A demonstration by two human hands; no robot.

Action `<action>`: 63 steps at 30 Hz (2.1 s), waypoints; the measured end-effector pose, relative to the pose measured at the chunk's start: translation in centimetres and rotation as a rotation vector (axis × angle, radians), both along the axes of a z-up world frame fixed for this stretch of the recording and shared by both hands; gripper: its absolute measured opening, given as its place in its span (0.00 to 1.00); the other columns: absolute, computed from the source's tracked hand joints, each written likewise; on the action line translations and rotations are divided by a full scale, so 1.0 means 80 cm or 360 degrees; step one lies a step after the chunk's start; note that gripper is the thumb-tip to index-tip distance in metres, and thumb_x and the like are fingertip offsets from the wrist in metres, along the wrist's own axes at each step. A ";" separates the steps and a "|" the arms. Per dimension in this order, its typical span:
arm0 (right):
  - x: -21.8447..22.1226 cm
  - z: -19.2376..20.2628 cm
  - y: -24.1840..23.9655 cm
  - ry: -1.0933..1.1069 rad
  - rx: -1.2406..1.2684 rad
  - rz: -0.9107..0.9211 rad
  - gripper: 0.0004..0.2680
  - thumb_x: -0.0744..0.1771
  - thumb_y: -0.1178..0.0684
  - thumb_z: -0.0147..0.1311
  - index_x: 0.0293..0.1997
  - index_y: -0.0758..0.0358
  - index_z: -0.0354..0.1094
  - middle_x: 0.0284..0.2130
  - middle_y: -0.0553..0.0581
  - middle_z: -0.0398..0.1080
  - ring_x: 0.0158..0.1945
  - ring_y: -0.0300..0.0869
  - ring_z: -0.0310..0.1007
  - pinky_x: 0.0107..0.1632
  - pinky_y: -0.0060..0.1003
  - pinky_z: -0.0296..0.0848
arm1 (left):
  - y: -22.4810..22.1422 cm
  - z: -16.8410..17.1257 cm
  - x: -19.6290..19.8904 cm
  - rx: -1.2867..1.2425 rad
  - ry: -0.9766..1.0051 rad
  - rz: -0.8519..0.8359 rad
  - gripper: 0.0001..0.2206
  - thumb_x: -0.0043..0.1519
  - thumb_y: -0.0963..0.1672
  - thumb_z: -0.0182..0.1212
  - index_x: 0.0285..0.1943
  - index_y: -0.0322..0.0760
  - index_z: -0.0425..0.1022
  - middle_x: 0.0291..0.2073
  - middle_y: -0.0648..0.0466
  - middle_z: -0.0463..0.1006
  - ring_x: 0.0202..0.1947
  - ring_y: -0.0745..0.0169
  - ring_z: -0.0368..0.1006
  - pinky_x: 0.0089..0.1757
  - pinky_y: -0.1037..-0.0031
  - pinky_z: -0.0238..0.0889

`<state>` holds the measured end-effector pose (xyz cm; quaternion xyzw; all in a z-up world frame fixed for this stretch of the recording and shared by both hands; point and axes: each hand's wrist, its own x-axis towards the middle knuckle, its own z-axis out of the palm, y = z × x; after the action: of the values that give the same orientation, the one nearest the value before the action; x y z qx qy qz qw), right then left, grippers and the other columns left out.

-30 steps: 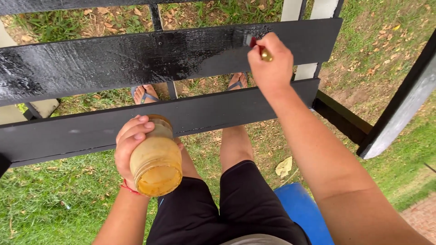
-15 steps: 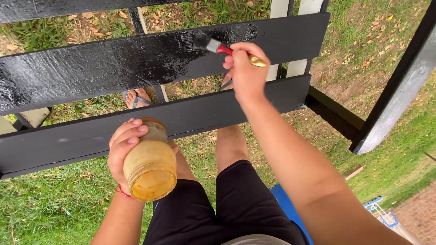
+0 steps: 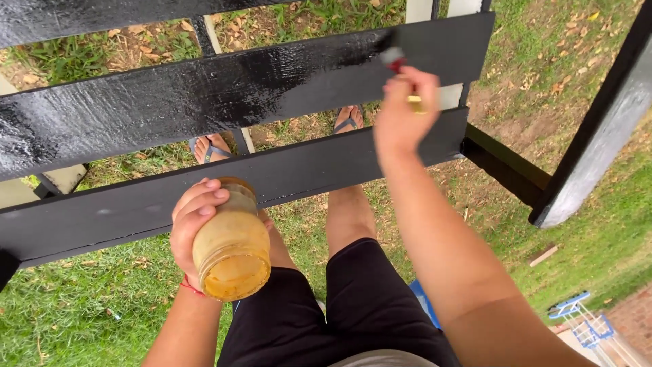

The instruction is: Painting a wooden bench with black paint using a brush.

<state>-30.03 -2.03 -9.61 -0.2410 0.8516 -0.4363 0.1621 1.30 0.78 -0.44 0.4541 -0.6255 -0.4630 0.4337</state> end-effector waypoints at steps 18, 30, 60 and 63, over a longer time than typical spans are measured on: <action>-0.100 0.019 -0.001 0.0025 0.0508 0.0358 0.06 0.66 0.64 0.51 0.37 0.57 0.70 0.33 0.53 0.74 0.30 0.36 0.71 0.27 0.27 0.69 | -0.017 0.007 -0.008 -0.0081 -0.0063 -0.0012 0.38 0.44 0.45 0.84 0.60 0.40 0.60 0.50 0.47 0.72 0.58 0.51 0.70 0.63 0.58 0.67; 0.002 0.019 -0.011 0.0129 0.0453 0.1172 0.03 0.66 0.61 0.51 0.38 0.62 0.70 0.34 0.58 0.75 0.36 0.46 0.75 0.38 0.41 0.74 | -0.021 0.022 -0.025 -0.0039 -0.0093 -0.0022 0.37 0.44 0.45 0.83 0.59 0.40 0.59 0.50 0.46 0.71 0.59 0.50 0.70 0.63 0.57 0.67; -0.165 0.035 -0.010 0.0197 0.0863 0.1088 0.05 0.68 0.59 0.51 0.44 0.62 0.74 0.42 0.63 0.73 0.37 0.44 0.76 0.37 0.34 0.77 | -0.006 0.015 -0.019 0.0003 -0.0109 -0.0112 0.41 0.42 0.46 0.85 0.61 0.39 0.58 0.52 0.44 0.71 0.60 0.48 0.69 0.65 0.58 0.65; -0.140 0.042 -0.021 -0.0226 0.0734 0.0974 0.07 0.68 0.55 0.49 0.45 0.58 0.75 0.35 0.51 0.77 0.38 0.38 0.75 0.41 0.33 0.72 | -0.009 0.017 -0.023 -0.0034 -0.0113 -0.0076 0.41 0.42 0.47 0.84 0.60 0.38 0.59 0.51 0.43 0.72 0.59 0.47 0.70 0.64 0.56 0.66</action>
<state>-41.24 -3.69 -6.27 -0.4103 0.8029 -0.1804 0.3931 -0.53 0.02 0.95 0.4506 -0.6560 -0.4502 0.4049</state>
